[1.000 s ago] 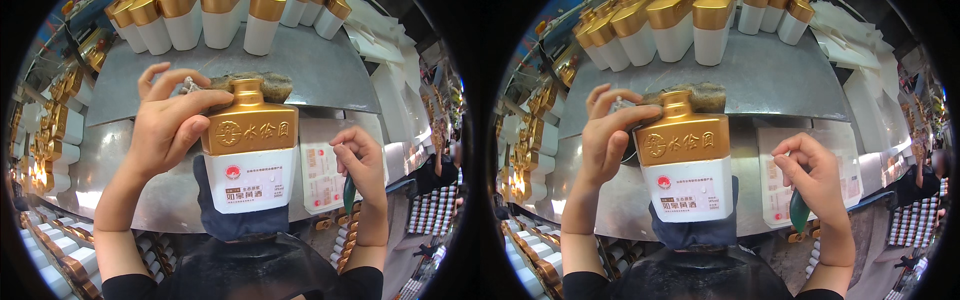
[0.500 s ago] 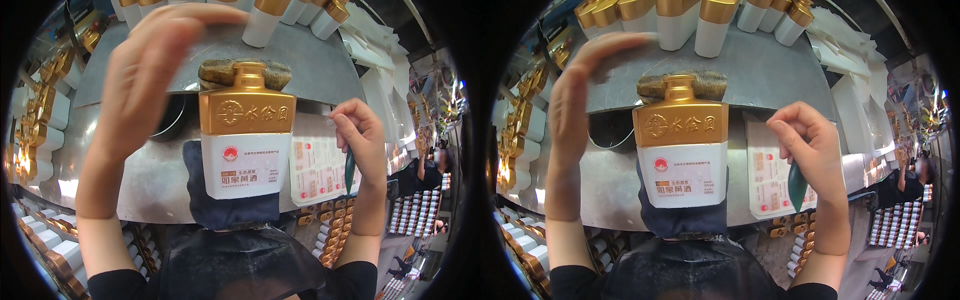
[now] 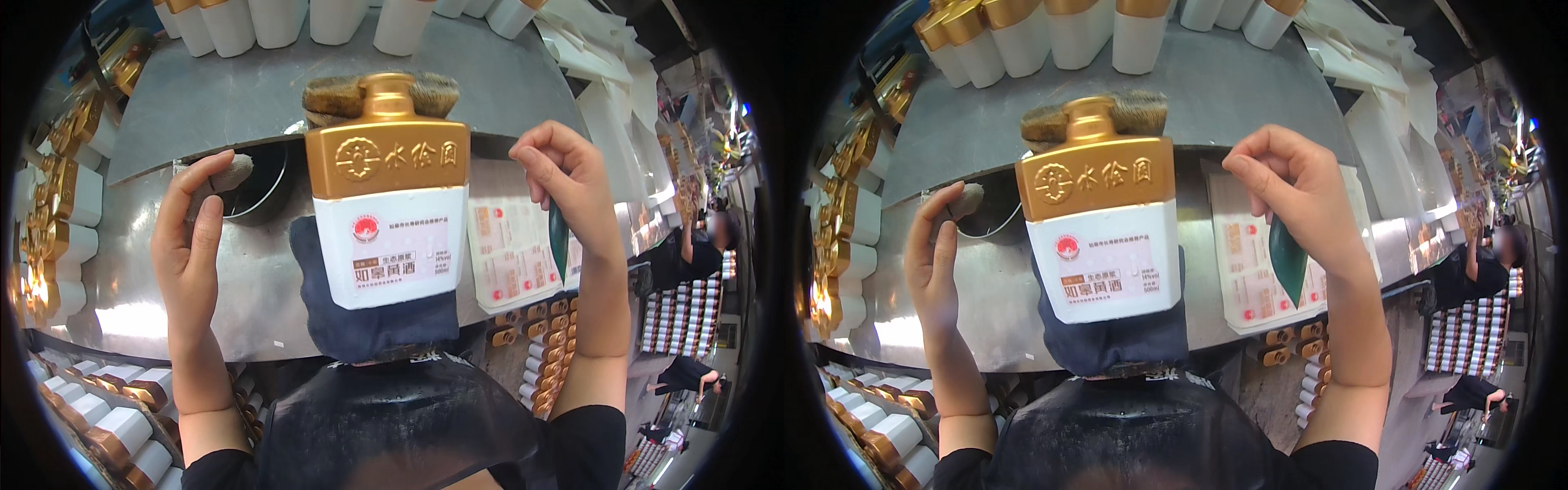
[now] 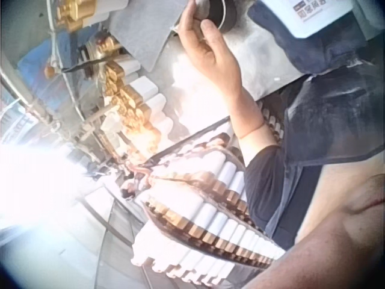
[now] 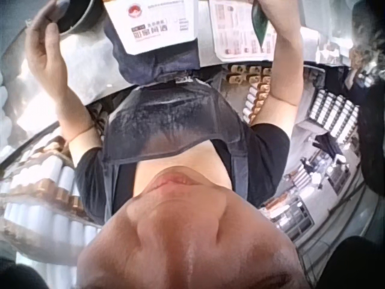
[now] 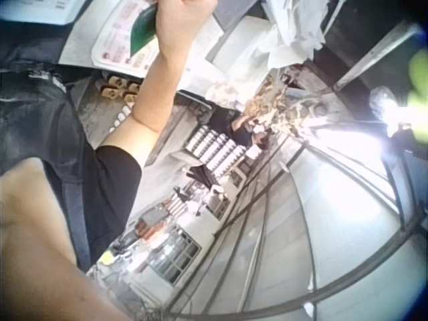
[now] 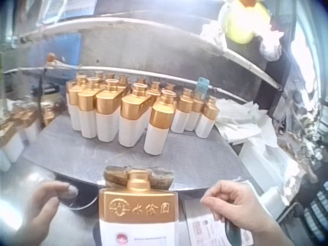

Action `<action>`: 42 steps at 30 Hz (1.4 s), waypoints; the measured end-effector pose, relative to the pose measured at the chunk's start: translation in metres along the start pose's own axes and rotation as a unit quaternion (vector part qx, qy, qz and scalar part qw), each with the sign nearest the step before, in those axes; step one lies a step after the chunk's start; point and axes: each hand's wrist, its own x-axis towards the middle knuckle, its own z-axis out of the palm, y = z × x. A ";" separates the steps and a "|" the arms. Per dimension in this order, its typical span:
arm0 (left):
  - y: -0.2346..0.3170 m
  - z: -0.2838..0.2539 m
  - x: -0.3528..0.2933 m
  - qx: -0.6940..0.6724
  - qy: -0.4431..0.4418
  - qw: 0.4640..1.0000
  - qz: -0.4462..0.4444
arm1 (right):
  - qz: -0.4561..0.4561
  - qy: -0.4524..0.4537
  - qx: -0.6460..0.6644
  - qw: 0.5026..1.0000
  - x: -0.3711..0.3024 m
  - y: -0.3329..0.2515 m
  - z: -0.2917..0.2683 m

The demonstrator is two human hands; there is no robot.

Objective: The person applies a white paper label to the side of a gold and white bottle. They use a green plastic scraper to smooth the label and remove air bubbles, then place the bottle on a nearby surface. This process is repeated for several bottles.

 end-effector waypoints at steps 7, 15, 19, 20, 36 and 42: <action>0.000 0.005 -0.011 0.017 -0.038 0.999 -0.027 | 0.009 -0.020 0.021 1.000 -0.012 0.013 -0.002; 0.008 0.025 -0.041 0.065 -0.177 0.982 -0.015 | 0.018 -0.027 0.036 0.999 -0.026 0.029 0.002; 0.015 0.042 -0.050 0.083 -0.182 0.980 -0.010 | 0.026 -0.041 0.006 0.999 -0.026 0.039 0.000; 0.016 0.043 -0.050 0.080 -0.179 0.980 -0.015 | -0.001 -0.035 0.006 0.999 -0.021 0.037 -0.001; -0.002 0.027 -0.053 -0.047 -0.081 0.991 -0.097 | -0.140 -0.212 -0.210 0.944 0.102 -0.088 0.028; -0.014 0.022 -0.054 -0.082 -0.071 0.990 -0.089 | -0.117 -0.237 -0.251 0.931 0.115 -0.082 0.035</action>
